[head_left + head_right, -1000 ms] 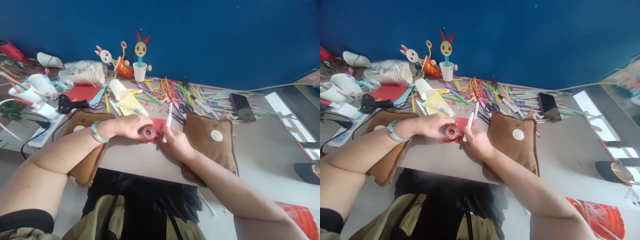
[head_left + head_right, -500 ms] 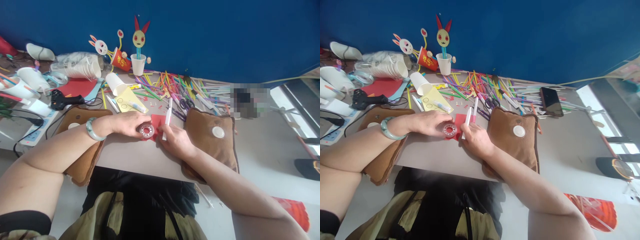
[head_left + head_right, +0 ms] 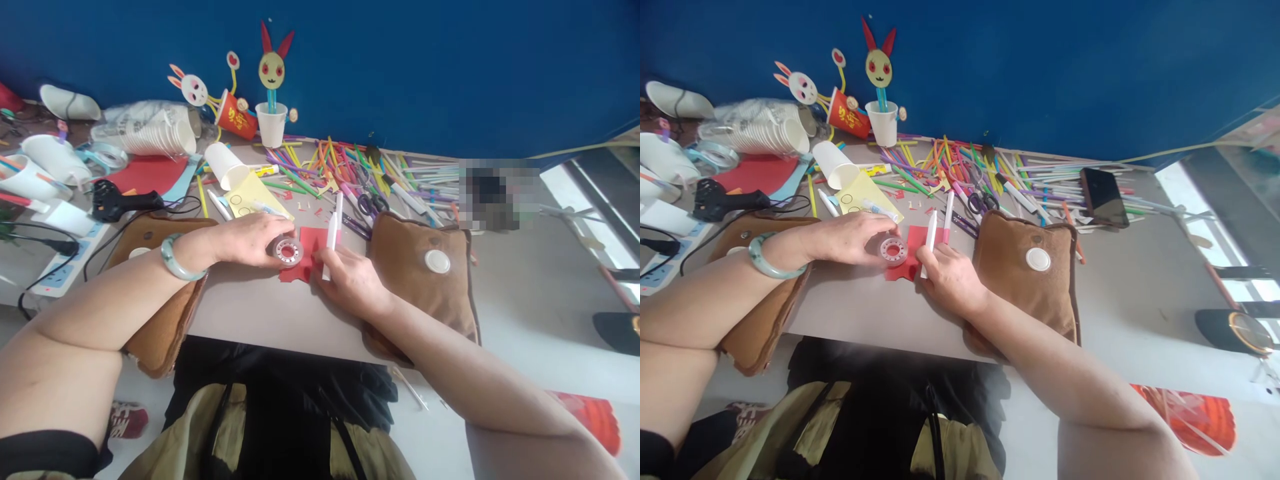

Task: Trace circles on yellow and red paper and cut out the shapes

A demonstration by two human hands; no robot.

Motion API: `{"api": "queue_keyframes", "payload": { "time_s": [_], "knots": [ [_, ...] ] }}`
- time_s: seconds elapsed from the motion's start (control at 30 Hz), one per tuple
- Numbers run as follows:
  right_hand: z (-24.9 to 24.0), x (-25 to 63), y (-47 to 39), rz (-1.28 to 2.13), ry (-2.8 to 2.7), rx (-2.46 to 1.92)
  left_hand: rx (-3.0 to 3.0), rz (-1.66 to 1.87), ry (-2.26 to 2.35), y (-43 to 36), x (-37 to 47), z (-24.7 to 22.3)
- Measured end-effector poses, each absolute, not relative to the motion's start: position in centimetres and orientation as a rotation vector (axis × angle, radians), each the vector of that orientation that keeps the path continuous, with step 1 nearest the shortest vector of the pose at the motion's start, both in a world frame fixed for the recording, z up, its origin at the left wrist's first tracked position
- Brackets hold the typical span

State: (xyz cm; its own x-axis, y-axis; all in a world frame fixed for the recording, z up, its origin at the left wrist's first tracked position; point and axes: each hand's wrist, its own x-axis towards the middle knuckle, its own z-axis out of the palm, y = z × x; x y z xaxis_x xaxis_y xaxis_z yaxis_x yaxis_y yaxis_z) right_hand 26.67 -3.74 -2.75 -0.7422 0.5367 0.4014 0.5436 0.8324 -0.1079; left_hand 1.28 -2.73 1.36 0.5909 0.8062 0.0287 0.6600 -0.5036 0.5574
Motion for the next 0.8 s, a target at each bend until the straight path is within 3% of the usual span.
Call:
{"api": "queue_keyframes", "payload": {
  "time_s": [0.8],
  "knots": [
    [-2.54, 26.54, -3.89, -0.057, -2.594, -0.796, 2.452, 0.359, 1.131, -2.38, 0.98, 0.99]
  ]
}}
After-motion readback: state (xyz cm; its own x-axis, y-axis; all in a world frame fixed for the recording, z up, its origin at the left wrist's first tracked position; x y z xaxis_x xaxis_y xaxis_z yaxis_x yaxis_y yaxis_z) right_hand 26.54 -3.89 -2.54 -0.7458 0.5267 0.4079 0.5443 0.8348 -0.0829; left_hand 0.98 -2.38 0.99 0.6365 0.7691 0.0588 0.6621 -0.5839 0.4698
